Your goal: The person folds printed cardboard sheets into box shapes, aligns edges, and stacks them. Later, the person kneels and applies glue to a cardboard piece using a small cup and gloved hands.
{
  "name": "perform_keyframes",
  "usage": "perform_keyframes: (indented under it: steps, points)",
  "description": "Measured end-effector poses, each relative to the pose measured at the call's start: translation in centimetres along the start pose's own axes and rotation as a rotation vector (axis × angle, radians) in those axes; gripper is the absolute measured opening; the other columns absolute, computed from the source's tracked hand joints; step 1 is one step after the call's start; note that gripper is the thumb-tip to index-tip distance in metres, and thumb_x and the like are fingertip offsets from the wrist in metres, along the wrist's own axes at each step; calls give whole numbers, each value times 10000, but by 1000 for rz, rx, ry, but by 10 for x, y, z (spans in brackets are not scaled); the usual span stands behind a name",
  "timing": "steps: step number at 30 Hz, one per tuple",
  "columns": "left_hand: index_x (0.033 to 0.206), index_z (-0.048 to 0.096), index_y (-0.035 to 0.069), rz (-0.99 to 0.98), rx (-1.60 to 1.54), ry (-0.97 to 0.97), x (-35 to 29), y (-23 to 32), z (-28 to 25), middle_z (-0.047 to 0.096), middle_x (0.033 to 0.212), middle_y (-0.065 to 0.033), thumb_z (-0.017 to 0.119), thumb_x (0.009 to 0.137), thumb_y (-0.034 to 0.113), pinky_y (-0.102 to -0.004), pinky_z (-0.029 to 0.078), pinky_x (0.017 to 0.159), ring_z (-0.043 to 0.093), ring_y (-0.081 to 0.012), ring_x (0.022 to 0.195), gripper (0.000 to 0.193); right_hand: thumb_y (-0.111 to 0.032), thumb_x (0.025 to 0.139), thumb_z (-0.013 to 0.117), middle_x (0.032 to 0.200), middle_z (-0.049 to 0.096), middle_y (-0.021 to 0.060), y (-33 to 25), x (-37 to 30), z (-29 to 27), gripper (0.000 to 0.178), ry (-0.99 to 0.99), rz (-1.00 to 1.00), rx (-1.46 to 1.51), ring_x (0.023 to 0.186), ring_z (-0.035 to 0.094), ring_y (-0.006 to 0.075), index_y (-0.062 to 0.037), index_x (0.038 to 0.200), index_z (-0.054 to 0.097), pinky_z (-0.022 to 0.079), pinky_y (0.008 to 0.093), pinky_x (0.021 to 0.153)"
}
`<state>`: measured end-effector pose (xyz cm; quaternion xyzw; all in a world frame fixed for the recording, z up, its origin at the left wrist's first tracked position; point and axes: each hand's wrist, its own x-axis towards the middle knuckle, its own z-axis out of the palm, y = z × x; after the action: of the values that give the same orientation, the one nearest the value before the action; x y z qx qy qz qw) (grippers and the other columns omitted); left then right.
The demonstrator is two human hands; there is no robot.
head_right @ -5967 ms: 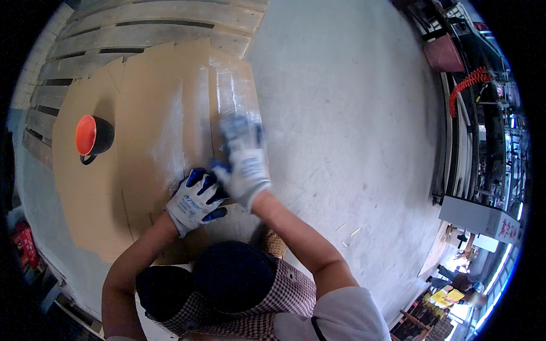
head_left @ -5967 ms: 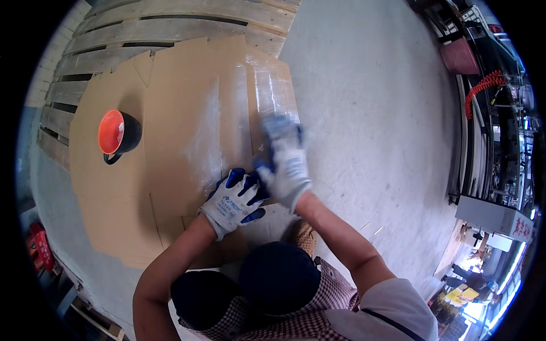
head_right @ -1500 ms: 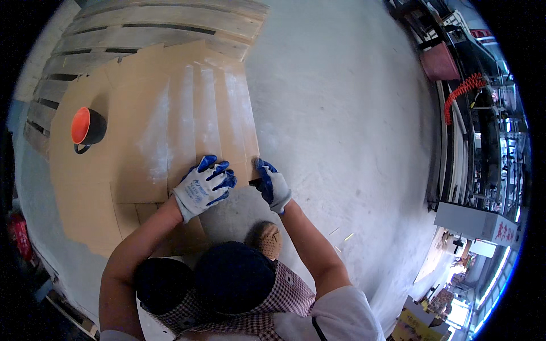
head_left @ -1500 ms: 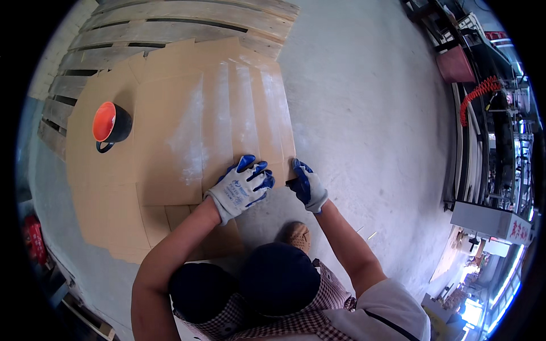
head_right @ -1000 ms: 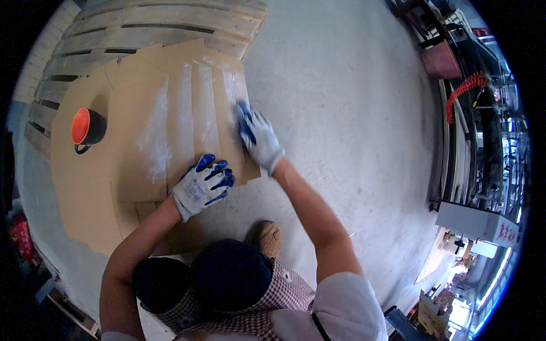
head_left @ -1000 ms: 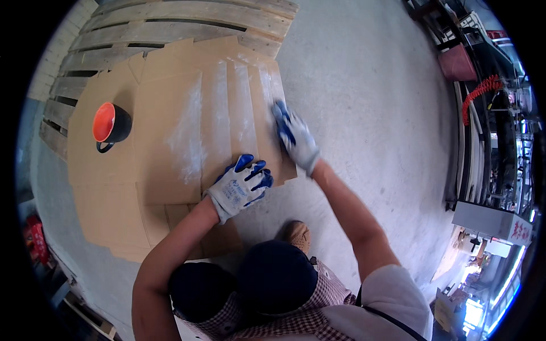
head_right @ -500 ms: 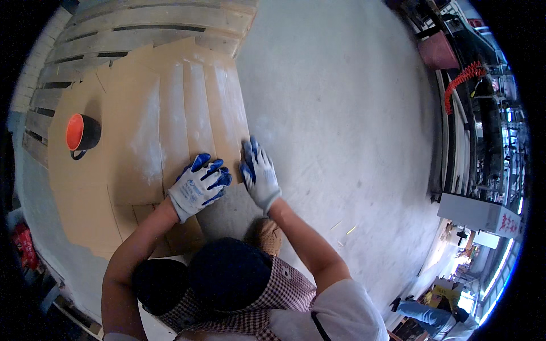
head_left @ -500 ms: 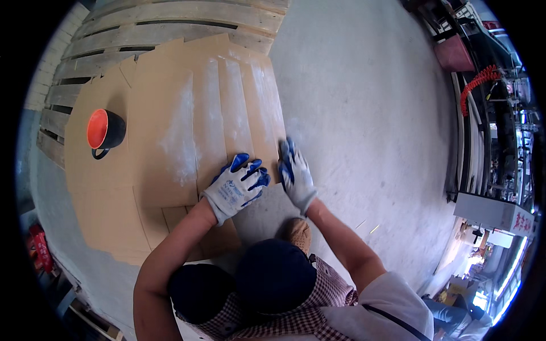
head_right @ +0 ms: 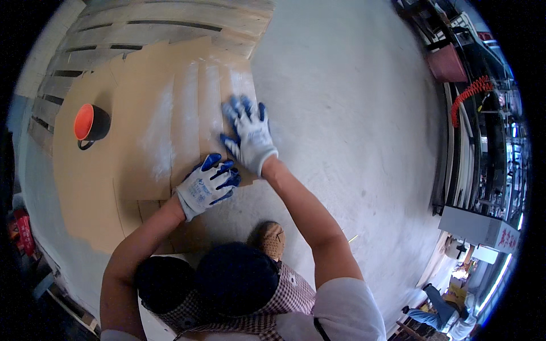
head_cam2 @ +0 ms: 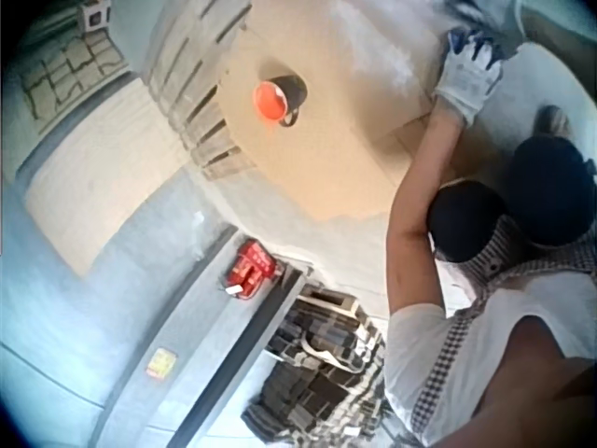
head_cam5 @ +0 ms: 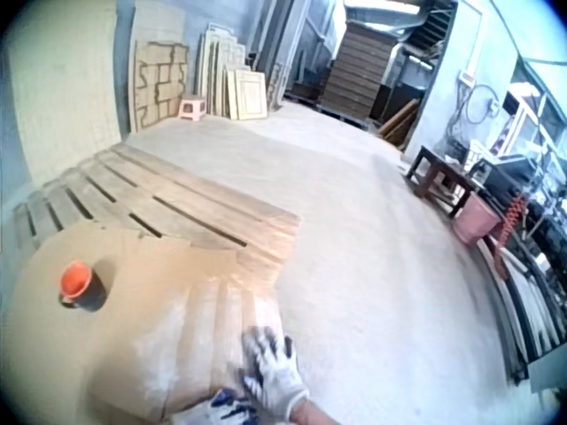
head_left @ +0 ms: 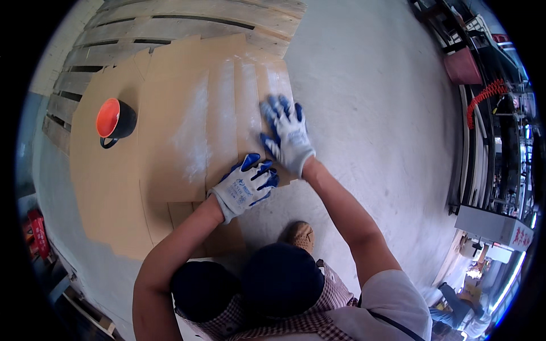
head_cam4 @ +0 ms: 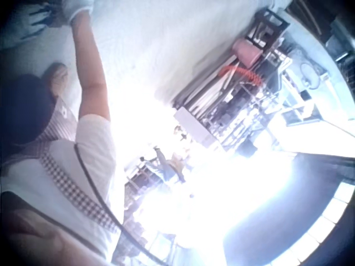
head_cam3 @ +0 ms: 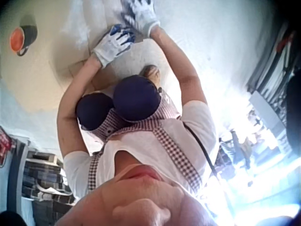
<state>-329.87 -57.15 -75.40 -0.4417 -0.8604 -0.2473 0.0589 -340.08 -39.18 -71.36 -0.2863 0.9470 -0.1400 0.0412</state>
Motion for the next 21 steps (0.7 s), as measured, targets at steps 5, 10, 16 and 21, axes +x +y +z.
perform_keyframes:
  steps: [5, 10, 16, 21]
  points:
    - [1020, 706, 178, 20, 39, -16, -6, -2, -6, 651, 1154, -45, 642, 820, 273, -511, 359, 1101, 566, -258, 1200, 230, -399, 951, 565, 1553, 296, 256, -2, -27, 20, 753, 51, 220, 55, 1454, 251, 404, 5, 1517, 278, 139, 530, 1201]
    - [1090, 691, 158, 8, 46, -13, -14, 2, -8, 651, 1185, -81, 630, 845, 273, -516, 374, 1092, 572, -259, 1197, 278, -285, 906, 629, 1510, 333, 295, -24, -103, 12, 749, -68, 479, 186, 1423, 287, 437, 42, 1491, 294, 180, 533, 1182]
    - [1127, 680, 168, -49, -24, 41, -19, 1, -17, 636, 1192, -68, 634, 838, 270, -506, 415, 1055, 568, -265, 1173, 310, -361, 891, 647, 1527, 315, 286, -77, 41, -20, 786, 51, -60, 84, 1440, 255, 452, 11, 1498, 316, 141, 537, 1204]
    - [1071, 668, 161, -25, -73, 87, -17, 7, -6, 632, 1155, -63, 642, 838, 248, -507, 423, 1043, 571, -259, 1152, 250, -419, 954, 534, 1547, 339, 218, -74, 158, 29, 703, 4, -51, -13, 1460, 266, 370, -17, 1498, 343, 155, 496, 1210]
